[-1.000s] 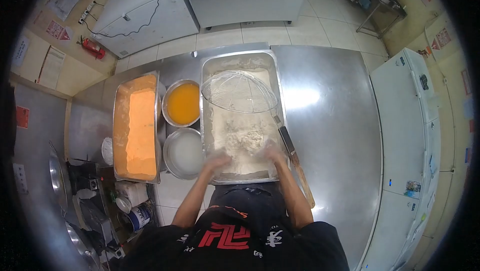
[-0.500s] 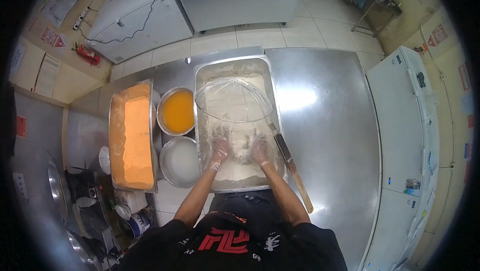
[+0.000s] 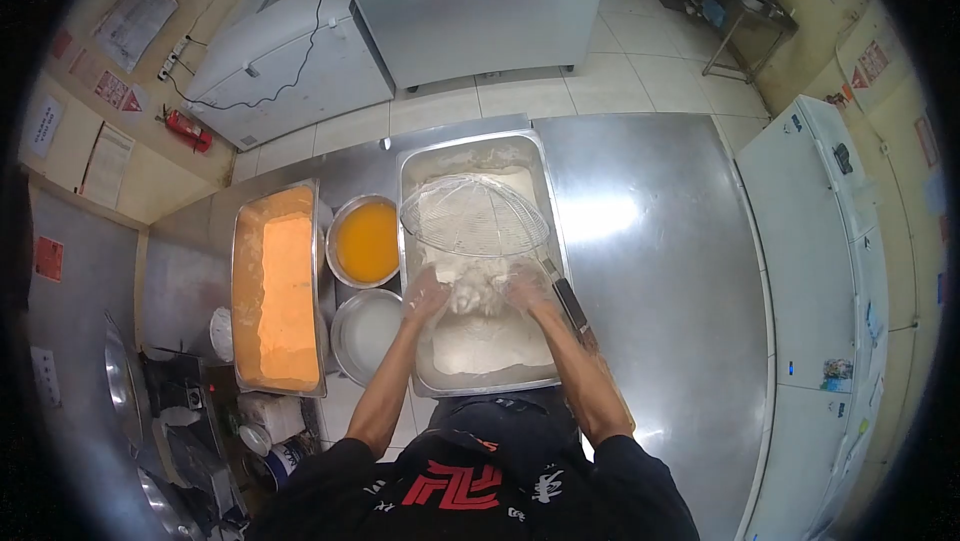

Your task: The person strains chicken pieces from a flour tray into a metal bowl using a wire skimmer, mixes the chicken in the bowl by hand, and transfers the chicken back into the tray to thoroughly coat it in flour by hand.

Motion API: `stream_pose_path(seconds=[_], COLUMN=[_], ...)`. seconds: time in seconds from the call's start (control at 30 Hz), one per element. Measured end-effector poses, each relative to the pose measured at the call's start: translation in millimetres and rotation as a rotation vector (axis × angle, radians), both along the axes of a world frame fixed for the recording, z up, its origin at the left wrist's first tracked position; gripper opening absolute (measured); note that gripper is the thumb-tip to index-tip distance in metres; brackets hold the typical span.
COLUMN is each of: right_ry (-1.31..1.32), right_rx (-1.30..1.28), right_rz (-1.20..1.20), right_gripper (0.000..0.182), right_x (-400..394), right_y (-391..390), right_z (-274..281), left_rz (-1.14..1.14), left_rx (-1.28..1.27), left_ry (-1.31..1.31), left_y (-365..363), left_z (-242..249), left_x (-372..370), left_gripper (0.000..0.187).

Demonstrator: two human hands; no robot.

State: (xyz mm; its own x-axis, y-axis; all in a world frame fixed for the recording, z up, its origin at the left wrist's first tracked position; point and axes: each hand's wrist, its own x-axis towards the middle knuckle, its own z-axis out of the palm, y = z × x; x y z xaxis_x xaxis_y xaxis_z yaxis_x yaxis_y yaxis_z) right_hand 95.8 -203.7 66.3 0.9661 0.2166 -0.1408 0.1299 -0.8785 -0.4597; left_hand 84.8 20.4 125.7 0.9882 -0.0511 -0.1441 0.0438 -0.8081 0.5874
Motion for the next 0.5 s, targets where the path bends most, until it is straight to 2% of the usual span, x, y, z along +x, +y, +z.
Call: stream_pose_path(seconds=[0.1,0.17,0.2,0.23,0.3,0.33,0.4,0.43,0.47,0.5], right_ry=[-0.021,0.043,0.065,0.079,0.103,0.122,0.169,0.206,0.225,0.233], right_rx=[-0.155,-0.134,-0.104,-0.081,-0.098,-0.114,-0.148,-0.166,-0.179,-0.186], right_rz=[0.118,0.107,0.074,0.067,0.116,0.162,0.234,0.238,0.208,0.162], right_gripper=[0.037,0.038,0.038,0.038,0.039,0.040,0.040,0.041,0.041,0.042], right_x=[18,35,44,43,28,22,16,15,19,28], right_y=[-6,-3,-1,2,13,14,7,1,-6,-12], right_z=[-5,-27,-48,-65,-83,-82,-64,-54,-49,-54], left_rz=[-0.058,-0.126,-0.071,-0.070,-0.067,-0.067,0.125,0.138,0.159,0.165], left_rx=[0.021,0.059,-0.045,-0.046,0.138,0.148,0.298,0.282,0.047,-0.069], left_ry=[-0.214,-0.255,0.116,0.119,0.351,0.348,-0.456,-0.458,-0.353,-0.300], left_y=[14,17,6,-3,-19,-21,-28,-32,-32,-28], left_z=[-46,-63,-24,-4,14,-10,-108,-137,-160,-158], left_x=[12,27,34,38,44,36,0,-14,-25,-24], left_gripper=[0.045,0.045,0.047,0.047,0.049,0.049,0.046,0.046,0.042,0.039])
